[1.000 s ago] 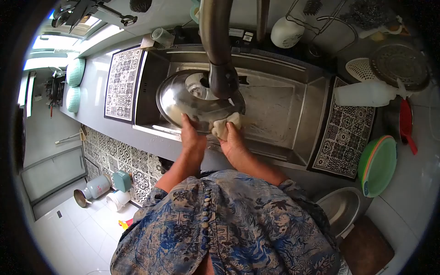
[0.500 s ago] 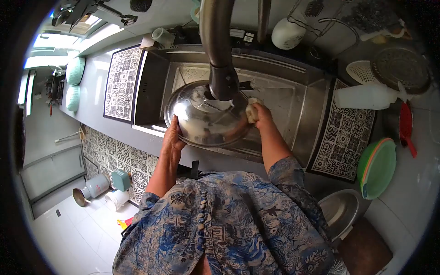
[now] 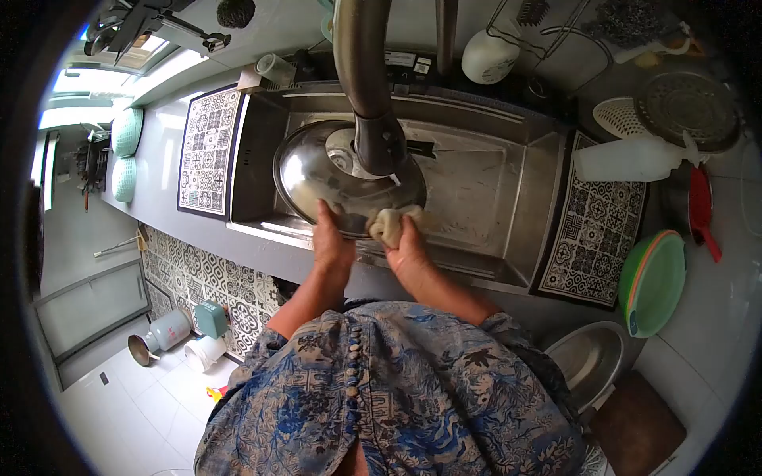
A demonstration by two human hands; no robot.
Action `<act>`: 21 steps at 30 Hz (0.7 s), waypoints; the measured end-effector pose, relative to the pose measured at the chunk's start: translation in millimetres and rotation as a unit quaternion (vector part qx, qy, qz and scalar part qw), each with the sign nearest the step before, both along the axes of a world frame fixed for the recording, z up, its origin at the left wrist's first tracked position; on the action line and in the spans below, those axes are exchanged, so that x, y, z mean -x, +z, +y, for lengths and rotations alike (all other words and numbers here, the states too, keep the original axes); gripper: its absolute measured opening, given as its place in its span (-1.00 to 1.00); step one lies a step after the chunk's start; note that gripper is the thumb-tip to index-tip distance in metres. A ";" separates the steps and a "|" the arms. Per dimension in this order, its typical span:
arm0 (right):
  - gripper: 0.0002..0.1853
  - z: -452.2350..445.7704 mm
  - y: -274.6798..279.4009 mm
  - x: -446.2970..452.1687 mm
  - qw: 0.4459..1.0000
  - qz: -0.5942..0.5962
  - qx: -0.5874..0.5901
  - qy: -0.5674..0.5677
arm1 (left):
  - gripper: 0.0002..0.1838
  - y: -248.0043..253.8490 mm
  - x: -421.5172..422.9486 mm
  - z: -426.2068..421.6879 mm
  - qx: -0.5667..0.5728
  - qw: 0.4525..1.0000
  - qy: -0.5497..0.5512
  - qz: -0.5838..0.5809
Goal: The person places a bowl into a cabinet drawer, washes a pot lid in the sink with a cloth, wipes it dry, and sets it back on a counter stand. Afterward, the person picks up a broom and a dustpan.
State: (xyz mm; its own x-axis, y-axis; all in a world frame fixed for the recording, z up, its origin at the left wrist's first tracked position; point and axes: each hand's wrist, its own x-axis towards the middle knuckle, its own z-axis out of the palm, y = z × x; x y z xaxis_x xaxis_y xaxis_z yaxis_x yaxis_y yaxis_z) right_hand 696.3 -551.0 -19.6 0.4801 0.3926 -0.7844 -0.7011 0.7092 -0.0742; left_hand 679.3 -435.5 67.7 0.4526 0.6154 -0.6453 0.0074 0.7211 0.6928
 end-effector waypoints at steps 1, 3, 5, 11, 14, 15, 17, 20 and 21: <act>-0.65 7.4 40.0 -0.3 0.997 0.071 0.040 0.017 | -0.49 4.6 -3.2 4.8 0.000 1.000 0.000 -0.001; -0.66 5.6 54.6 0.3 0.997 0.061 0.022 0.038 | -0.46 14.8 -3.6 24.4 -0.021 0.998 -0.031 0.041; -0.67 4.7 53.8 -5.5 0.997 0.054 0.003 0.053 | -0.46 13.0 1.7 31.3 -0.004 0.997 -0.057 0.058; -0.69 -50.1 -81.8 -42.8 0.965 -0.067 0.221 0.127 | -0.44 -3.1 27.0 63.4 0.050 0.997 -0.059 0.021; -0.59 -63.9 -99.3 -77.3 0.872 -0.165 0.372 0.272 | -0.44 -11.9 33.3 69.9 0.059 0.992 -0.100 0.050; -0.53 -65.7 -97.9 -86.7 0.743 -0.256 0.494 0.373 | -0.44 -16.0 32.3 68.4 0.060 0.992 -0.101 0.049; -0.49 -63.0 -91.3 -100.6 0.721 -0.302 0.493 0.381 | -0.45 -27.9 33.4 63.9 0.060 0.995 -0.056 0.062; -0.47 -50.9 -66.0 -116.0 0.703 -0.374 0.455 0.399 | -0.45 -32.4 30.0 56.3 0.064 0.996 -0.033 0.049; -0.49 -46.2 -53.2 -118.8 0.704 -0.397 0.421 0.412 | -0.45 -30.6 28.2 54.1 0.061 0.997 -0.022 0.051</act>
State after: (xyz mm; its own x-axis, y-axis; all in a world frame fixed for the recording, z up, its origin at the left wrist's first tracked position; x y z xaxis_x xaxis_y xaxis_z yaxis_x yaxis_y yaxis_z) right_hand 815.1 -597.3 -72.7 0.7798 0.3514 -0.5182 -0.3490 -0.4433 -0.8257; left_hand 651.1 -381.4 37.0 0.4054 0.5104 -0.7584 0.1068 0.7975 0.5938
